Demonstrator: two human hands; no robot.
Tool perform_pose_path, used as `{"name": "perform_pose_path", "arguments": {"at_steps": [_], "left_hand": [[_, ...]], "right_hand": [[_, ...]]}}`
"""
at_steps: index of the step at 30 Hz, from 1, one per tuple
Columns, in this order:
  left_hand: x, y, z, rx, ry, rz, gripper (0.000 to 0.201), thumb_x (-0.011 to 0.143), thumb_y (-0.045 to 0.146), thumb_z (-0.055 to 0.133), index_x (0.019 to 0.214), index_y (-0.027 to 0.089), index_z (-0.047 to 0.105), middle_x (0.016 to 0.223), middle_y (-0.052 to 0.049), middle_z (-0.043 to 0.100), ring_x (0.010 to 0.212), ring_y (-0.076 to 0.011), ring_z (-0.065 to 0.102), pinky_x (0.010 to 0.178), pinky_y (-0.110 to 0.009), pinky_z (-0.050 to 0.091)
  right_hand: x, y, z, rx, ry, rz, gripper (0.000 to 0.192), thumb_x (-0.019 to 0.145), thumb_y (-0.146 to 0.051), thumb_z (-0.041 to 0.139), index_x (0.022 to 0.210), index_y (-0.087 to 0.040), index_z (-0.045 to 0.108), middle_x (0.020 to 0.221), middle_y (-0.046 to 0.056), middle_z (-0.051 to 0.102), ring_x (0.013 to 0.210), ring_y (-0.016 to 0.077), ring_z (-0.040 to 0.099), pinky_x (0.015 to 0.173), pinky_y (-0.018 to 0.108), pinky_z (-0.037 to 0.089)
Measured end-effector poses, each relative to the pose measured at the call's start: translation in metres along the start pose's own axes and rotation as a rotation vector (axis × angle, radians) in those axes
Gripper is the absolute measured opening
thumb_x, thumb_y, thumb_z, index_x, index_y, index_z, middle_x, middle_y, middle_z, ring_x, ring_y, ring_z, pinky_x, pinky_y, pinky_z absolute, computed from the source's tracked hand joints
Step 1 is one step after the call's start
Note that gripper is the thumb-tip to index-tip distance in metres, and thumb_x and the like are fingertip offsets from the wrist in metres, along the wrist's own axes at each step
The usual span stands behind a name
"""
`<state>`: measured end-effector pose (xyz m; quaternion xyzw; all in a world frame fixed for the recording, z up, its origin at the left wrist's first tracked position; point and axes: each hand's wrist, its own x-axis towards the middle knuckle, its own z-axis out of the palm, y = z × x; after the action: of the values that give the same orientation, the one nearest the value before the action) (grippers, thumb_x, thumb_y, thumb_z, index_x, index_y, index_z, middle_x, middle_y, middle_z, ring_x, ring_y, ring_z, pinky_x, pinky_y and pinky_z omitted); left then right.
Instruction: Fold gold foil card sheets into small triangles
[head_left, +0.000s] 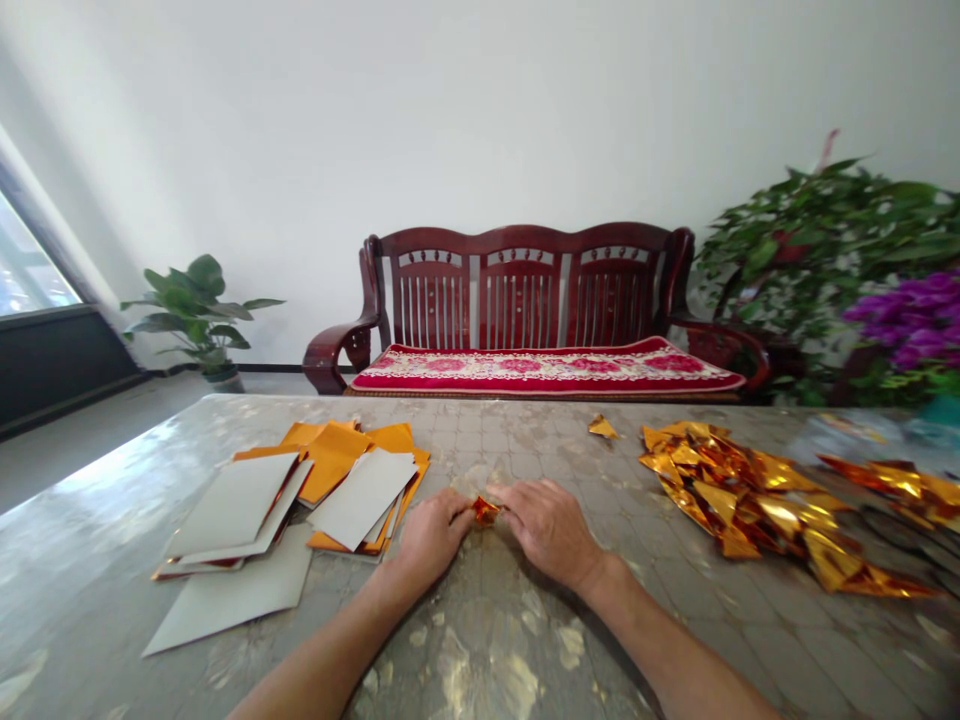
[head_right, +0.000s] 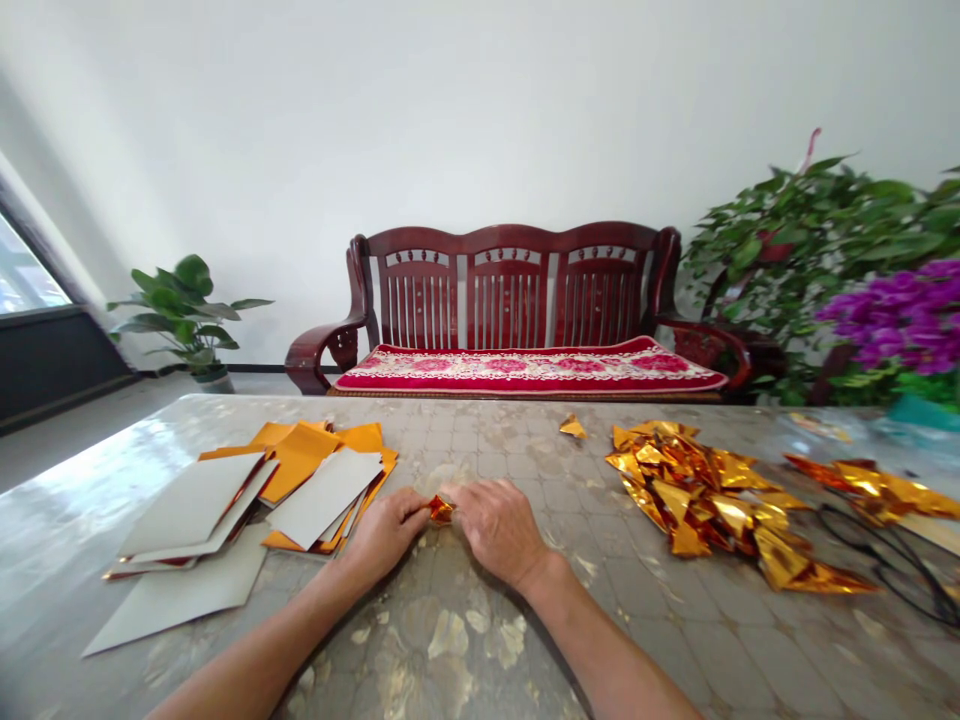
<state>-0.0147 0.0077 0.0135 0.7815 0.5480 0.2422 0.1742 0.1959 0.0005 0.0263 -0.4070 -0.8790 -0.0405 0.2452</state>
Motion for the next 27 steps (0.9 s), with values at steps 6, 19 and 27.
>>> {"name": "perform_pose_path", "arguments": {"at_steps": [6,19,27], "left_hand": [[-0.002,0.004,-0.002,0.051,0.029,-0.008,0.024,0.091,0.025,0.052,0.074,0.019,0.068,0.077,-0.001,0.064,0.075,-0.0138,0.057,0.066,-0.023,0.032],[-0.003,0.0,0.003,-0.071,0.08,0.126,0.021,0.088,0.018,0.057,0.103,0.024,0.072,0.089,-0.001,0.068,0.083,-0.0148,0.062,0.074,-0.023,0.042],[-0.007,-0.004,-0.008,-0.049,0.072,0.401,0.022,0.097,0.02,0.047,0.102,0.025,0.068,0.095,-0.001,0.065,0.089,-0.0138,0.062,0.079,-0.022,0.045]], "right_hand": [[0.003,-0.007,-0.01,-0.076,0.025,0.041,0.044,0.082,-0.021,0.068,0.125,-0.023,0.057,0.109,0.008,0.065,0.101,0.0264,0.055,0.086,0.039,0.039],[0.001,0.003,0.005,0.128,0.127,-0.147,0.036,0.083,-0.001,0.052,0.109,-0.022,0.067,0.085,0.005,0.066,0.082,0.0196,0.052,0.074,0.03,0.041],[0.001,0.004,0.006,0.187,0.102,-0.128,0.021,0.081,-0.004,0.059,0.09,-0.021,0.068,0.079,0.002,0.067,0.079,0.0183,0.054,0.073,0.03,0.039]]}}
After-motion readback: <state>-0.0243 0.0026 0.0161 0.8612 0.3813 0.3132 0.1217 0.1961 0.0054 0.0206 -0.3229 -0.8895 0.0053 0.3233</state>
